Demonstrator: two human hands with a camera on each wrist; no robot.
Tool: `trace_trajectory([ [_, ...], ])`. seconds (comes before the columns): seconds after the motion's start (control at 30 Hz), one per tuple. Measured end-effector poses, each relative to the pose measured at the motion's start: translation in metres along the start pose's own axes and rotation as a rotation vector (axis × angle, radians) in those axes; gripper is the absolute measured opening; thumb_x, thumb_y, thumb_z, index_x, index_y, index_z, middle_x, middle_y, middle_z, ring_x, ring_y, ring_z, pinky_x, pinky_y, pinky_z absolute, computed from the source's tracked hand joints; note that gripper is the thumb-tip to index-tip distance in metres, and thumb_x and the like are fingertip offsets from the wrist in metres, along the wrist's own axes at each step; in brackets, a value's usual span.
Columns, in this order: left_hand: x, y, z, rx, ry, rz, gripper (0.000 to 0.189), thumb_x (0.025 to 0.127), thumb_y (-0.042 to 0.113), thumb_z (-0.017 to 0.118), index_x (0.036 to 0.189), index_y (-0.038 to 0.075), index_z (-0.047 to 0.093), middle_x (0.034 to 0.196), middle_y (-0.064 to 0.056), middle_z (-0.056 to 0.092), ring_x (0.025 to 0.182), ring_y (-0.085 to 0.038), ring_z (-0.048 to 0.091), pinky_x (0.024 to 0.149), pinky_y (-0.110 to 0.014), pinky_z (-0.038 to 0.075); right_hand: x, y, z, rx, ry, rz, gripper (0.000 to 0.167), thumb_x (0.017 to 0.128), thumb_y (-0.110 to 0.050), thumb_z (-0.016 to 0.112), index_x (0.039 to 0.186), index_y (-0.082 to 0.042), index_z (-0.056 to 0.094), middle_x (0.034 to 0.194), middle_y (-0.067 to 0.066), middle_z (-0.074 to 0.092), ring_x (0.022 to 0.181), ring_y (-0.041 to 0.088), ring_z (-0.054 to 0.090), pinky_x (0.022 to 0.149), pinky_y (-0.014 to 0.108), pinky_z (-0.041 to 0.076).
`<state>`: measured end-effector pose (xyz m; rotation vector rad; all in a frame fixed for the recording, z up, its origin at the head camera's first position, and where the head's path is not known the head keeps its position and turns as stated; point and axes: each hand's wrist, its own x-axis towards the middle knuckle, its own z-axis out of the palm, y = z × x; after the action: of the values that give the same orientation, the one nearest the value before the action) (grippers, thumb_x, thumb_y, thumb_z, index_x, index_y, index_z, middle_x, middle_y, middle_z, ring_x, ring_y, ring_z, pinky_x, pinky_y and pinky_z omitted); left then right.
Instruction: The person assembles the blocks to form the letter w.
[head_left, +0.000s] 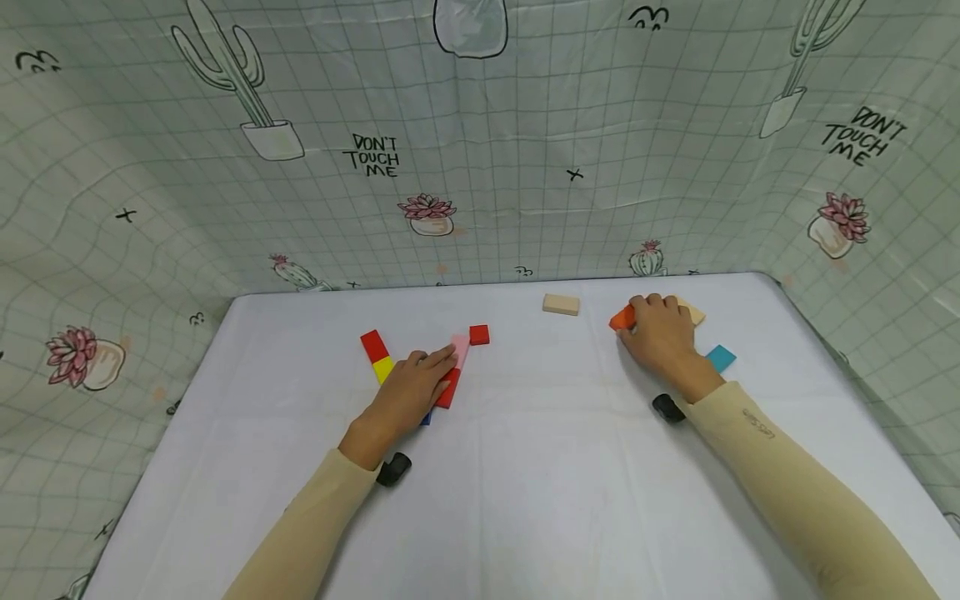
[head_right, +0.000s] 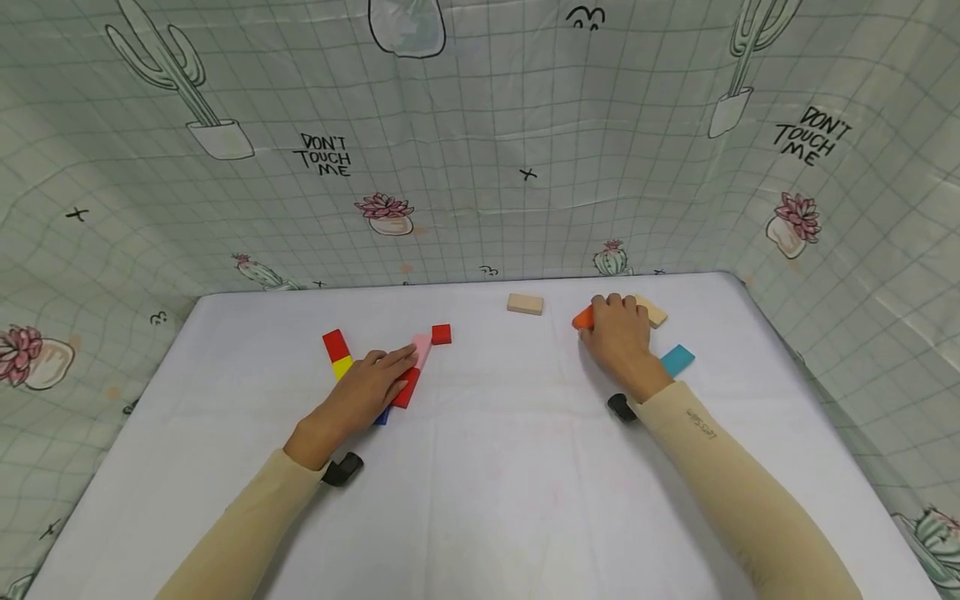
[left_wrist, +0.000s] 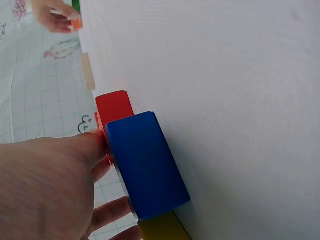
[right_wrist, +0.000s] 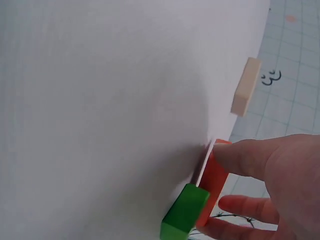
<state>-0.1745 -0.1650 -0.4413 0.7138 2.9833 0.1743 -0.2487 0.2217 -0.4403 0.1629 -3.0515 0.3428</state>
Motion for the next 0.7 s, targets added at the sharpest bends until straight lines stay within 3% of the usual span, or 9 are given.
trace_trajectory([
  [0.3,0.0,-0.001,0.0,0.007,0.013,0.017,0.052,0.107,0.019,0.064,0.156,0.006,0.052,0.164,-0.01,0.047,0.137,-0.038,0.052,0.112,-0.052,0.048,-0.008,-0.013,-0.004,0.026,-0.004,-0.166,0.051,0.095,-0.015,0.078,0.136,0.008,0.062,0.133,0.03,0.063,0.124,0.054,0.053,0.103,0.066,0.045],
  [0.7,0.0,0.0,0.0,-0.001,0.008,0.019,0.053,0.107,0.019,0.064,0.157,0.006,0.051,0.165,-0.01,0.046,0.137,-0.038,0.052,0.112,-0.053,0.048,-0.009,-0.045,0.005,0.026,-0.063,-0.392,0.056,0.092,-0.015,0.083,0.142,0.002,0.063,0.142,0.023,0.062,0.128,0.045,0.055,0.106,0.06,0.048],
])
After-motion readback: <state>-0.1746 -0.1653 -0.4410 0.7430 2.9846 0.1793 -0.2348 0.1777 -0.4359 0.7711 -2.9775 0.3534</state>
